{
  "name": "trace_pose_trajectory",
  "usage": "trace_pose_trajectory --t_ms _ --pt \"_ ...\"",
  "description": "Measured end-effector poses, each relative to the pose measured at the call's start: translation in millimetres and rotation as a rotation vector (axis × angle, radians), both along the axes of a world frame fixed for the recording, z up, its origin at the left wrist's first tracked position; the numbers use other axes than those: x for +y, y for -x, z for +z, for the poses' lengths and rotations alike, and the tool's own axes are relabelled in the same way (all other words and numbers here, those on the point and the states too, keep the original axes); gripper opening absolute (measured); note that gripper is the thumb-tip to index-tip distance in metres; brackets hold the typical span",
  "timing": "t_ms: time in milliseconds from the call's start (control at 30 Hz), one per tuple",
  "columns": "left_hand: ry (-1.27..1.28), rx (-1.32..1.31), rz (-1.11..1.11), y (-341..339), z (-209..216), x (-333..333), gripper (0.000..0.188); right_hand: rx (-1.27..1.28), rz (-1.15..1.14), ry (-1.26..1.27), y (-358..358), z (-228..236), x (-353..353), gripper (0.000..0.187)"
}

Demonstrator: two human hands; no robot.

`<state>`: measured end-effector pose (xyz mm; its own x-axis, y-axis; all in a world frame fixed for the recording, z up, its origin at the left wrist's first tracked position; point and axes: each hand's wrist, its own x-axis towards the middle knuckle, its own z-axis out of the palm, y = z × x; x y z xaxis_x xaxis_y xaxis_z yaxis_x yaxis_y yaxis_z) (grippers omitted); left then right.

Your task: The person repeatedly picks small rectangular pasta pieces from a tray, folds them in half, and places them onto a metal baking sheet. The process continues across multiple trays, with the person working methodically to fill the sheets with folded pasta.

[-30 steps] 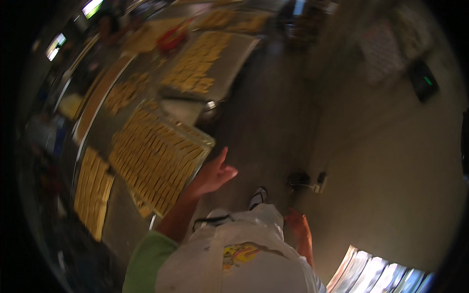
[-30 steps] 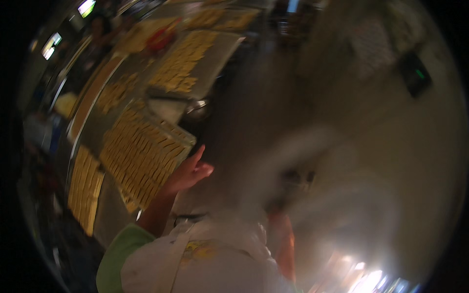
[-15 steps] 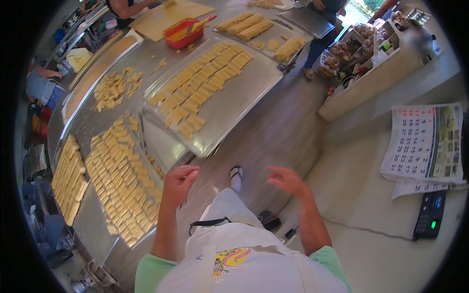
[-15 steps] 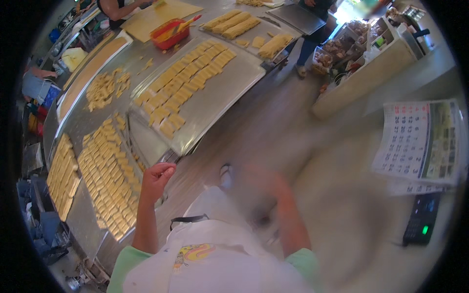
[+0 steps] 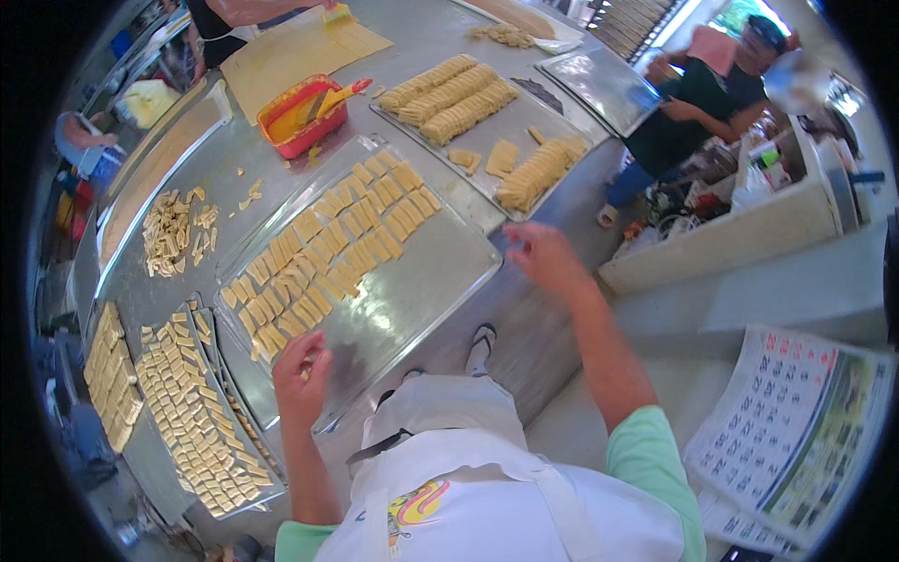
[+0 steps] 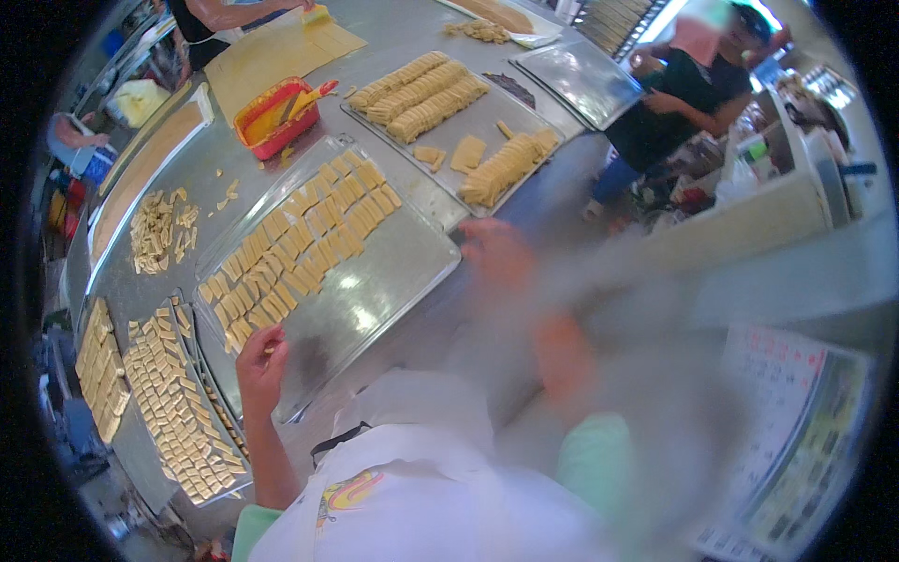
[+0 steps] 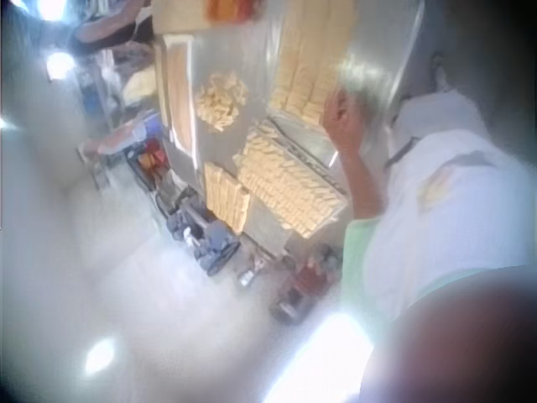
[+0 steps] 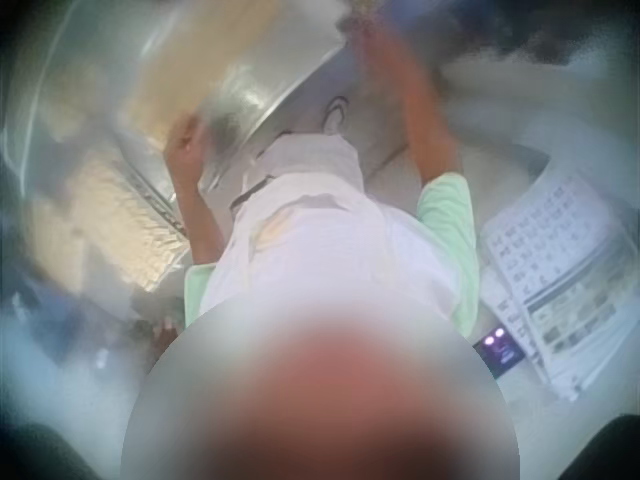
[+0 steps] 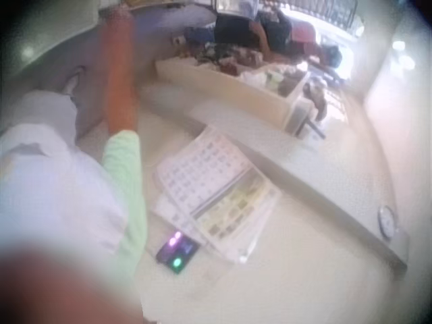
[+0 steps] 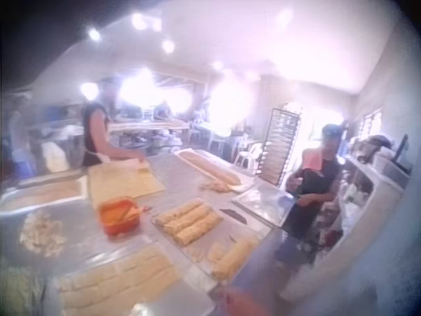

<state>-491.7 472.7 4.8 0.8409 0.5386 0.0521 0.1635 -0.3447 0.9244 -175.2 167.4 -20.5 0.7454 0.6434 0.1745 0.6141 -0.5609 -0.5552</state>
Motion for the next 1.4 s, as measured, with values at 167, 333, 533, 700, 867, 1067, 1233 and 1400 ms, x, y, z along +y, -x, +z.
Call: trace_pose_trajectory --t_ms 167,333,533,700,867,1067,1233,1400 --pt "0.012 0.097 0.314 -2 10 -48 0.03 -0.123 0.027 0.28 -179 -14 47 0.052" --pt "0.048 0.175 0.552 -24 16 -118 0.03 -0.071 0.065 0.447 -252 -48 78 0.063" --pt "0.056 0.213 0.626 -50 6 -162 0.031 0.207 0.229 0.447 -286 -67 85 0.041" --pt "0.134 0.172 0.69 -68 -2 -178 0.031 0.261 0.453 0.402 -280 -59 83 0.026" --pt "0.203 0.19 0.63 -90 5 -185 0.032 0.74 0.433 -0.109 -263 -21 100 0.024" --pt "0.178 0.116 0.474 -123 18 -157 0.048 0.531 0.796 -0.1 -189 53 154 0.021" --pt "0.783 -0.454 0.585 -164 -6 -106 0.054 0.667 1.033 -0.282 -54 59 193 0.025" --pt "0.859 -0.319 0.671 -107 -20 -78 0.038 0.858 0.937 -0.19 26 24 210 0.034"
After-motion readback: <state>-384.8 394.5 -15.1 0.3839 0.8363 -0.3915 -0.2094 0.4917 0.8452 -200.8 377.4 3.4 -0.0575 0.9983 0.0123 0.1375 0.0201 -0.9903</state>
